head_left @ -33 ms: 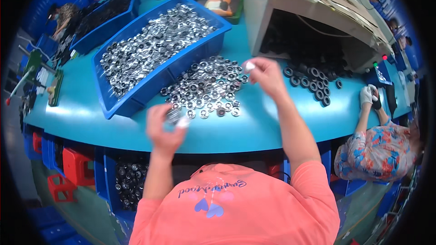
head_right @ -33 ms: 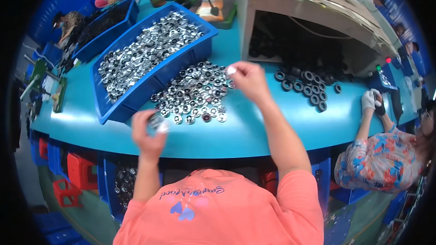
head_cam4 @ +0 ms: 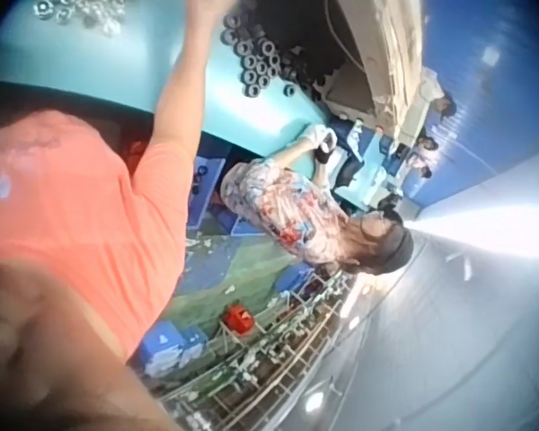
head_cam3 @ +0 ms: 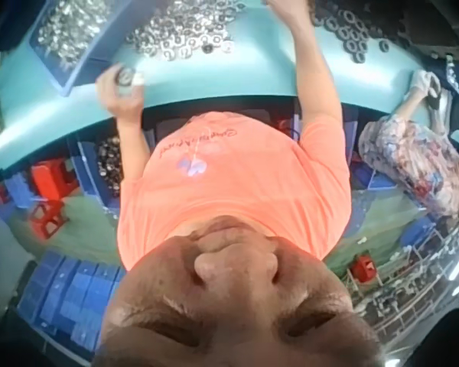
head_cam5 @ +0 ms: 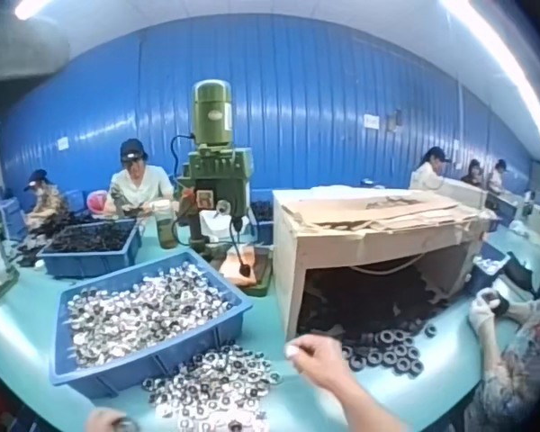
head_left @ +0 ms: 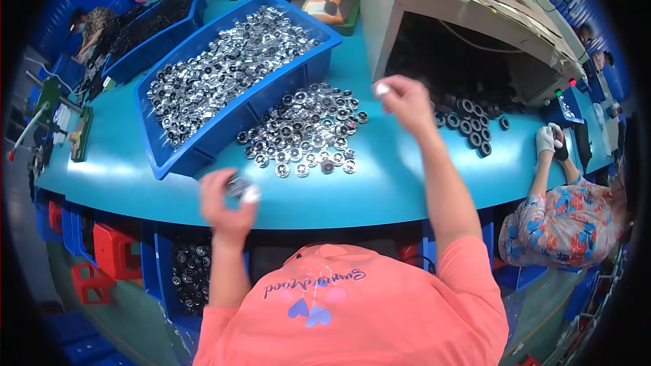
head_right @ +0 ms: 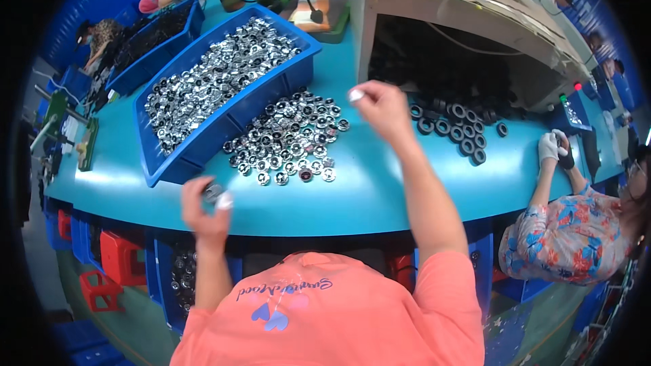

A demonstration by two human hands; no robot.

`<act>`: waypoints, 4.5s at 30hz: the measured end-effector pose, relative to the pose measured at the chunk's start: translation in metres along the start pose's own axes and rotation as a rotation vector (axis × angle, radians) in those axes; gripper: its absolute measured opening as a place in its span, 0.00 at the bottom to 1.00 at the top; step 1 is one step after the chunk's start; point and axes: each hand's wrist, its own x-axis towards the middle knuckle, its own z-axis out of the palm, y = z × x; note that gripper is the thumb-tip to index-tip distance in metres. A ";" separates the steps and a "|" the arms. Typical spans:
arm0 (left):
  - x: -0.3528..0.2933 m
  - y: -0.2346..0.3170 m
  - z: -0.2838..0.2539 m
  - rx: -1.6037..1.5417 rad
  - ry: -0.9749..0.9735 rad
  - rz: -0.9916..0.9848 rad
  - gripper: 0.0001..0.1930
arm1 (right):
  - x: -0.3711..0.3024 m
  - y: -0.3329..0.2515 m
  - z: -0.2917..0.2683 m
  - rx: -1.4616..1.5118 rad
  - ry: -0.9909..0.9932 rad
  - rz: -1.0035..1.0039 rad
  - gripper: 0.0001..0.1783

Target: Assemble white plastic rings into black rubber rings by pressing them together.

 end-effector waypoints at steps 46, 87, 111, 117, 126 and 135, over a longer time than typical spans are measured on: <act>0.059 0.059 0.121 -1.566 -0.483 -0.478 0.40 | -0.025 0.045 0.025 -0.571 -0.110 -0.298 0.21; 0.058 0.033 0.122 -1.691 -0.365 -0.677 0.20 | -0.035 -0.010 0.076 0.484 -0.330 0.104 0.26; 0.057 0.048 0.117 -1.466 -0.391 -0.648 0.22 | -0.036 -0.005 0.075 0.375 -0.452 0.051 0.22; 0.055 0.042 0.120 -1.523 -0.365 -0.655 0.21 | -0.038 -0.014 0.073 0.534 -0.489 0.137 0.20; 0.055 0.044 0.121 -1.438 -0.318 -0.650 0.23 | -0.038 -0.017 0.069 0.432 -0.600 0.270 0.16; 0.057 0.050 0.118 -1.332 -0.219 -0.543 0.27 | -0.038 -0.013 0.070 0.587 -0.610 0.359 0.15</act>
